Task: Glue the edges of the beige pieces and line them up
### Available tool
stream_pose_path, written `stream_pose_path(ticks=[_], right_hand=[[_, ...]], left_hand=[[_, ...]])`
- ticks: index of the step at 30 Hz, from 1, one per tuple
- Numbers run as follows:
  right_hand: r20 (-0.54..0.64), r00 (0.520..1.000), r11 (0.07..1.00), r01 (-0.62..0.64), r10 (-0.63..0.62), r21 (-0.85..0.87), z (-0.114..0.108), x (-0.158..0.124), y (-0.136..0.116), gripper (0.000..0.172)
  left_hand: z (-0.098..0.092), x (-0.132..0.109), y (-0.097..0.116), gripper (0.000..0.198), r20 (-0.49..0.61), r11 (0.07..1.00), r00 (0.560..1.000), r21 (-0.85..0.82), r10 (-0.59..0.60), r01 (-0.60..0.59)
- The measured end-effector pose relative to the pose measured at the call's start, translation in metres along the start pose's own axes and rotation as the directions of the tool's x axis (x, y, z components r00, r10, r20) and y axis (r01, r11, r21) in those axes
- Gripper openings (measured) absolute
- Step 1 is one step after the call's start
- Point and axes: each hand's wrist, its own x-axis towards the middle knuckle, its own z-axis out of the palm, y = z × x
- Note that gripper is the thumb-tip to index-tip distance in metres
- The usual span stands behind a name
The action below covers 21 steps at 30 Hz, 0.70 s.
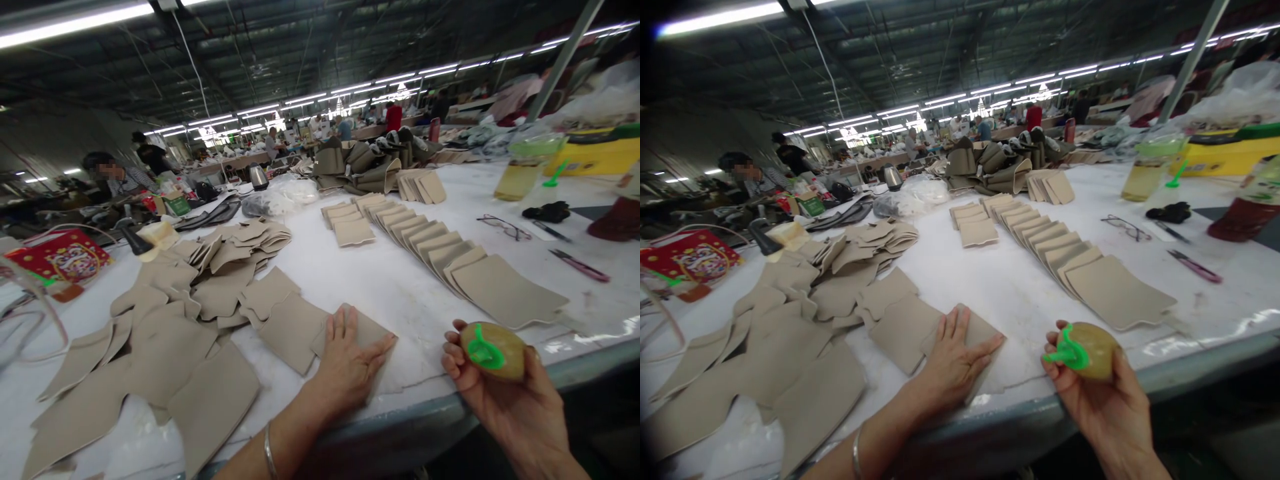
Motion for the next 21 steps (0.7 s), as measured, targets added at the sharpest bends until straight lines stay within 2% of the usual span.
stream_pose_path(ticks=[5, 9, 15, 21], right_hand=[[0.054, 0.998, 0.998, 0.029, -0.026, -0.05, -0.0054, 0.0018, 0.0001, 0.052], [0.078, 0.996, 0.997, 0.038, -0.033, -0.073, -0.0084, 0.0039, 0.0007, 0.058], [0.137, 0.989, 0.984, 0.076, -0.054, -0.161, -0.0094, 0.004, 0.0017, 0.056], [0.069, 0.997, 0.989, 0.055, -0.046, -0.137, -0.0033, 0.0003, 0.0015, 0.055]], left_hand=[[0.0041, -0.0029, 0.0039, 0.041, -0.08, 0.998, 0.997, 0.069, -0.01, 0.016], [0.0078, -0.0048, 0.0054, 0.042, -0.143, 0.994, 0.99, 0.113, 0.011, 0.005], [0.0077, -0.0064, 0.0052, 0.044, -0.146, 0.984, 0.989, 0.175, 0.015, 0.011], [0.0074, -0.0057, 0.0044, 0.043, -0.148, 0.986, 0.989, 0.168, 0.017, 0.008]])
